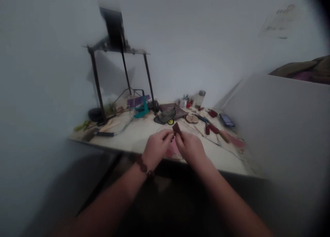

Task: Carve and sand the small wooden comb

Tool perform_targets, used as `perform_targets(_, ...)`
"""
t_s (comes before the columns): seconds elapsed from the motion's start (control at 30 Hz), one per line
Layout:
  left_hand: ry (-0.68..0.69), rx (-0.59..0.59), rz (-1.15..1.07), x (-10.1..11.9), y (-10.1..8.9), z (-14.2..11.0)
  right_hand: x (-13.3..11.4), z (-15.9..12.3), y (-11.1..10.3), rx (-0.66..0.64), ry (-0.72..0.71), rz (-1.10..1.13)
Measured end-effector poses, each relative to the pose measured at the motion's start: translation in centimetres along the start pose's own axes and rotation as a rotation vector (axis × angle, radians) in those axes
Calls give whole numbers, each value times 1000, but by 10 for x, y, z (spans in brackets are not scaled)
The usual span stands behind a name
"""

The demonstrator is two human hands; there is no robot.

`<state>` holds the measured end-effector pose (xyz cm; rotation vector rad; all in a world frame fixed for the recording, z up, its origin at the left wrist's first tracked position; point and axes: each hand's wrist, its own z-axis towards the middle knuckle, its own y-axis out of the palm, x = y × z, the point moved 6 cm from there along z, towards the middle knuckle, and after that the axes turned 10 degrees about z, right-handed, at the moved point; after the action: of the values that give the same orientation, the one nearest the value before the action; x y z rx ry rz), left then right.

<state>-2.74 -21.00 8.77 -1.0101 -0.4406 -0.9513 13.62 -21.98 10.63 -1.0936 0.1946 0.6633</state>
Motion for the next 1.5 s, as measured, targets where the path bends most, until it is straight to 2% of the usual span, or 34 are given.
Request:
perform_targets(0.13, 23, 0, 66, 3, 0, -5, 0, 1, 4, -5, 10, -22)
perform_targets(0.3, 42, 92, 147, 4, -1, -3, -6, -2, 8, -1, 3, -7)
perform_targets(0.4, -57, 200, 98, -6, -12, 10, -11, -16, 14, -7, -41, 46)
perform_targets(0.5, -175, 287, -96, -19, -25, 23, -9, -31, 17, 11, -81, 148)
perform_targets(0.63, -198, 197, -299, -16, -17, 25, 4, -24, 5, 93, 15, 175)
perform_targets(0.83, -171, 135, -332, -1, 0, 9, -7, 5, -12, 127, -18, 46)
perform_targets(1.07, -52, 122, -93, 12, -11, 5, -11, 10, -10, 94, -31, -39)
perform_targets(1.2, 45, 70, 42, 17, -9, 5, -10, 16, -11, 28, -10, -55)
perform_targets(1.37, 46, 106, 121, 8, -5, 7, -8, 13, -2, -46, 58, -49)
perform_targets(1.5, 26, 137, 121, 3, 3, 2, -1, 2, 5, -33, 75, -9)
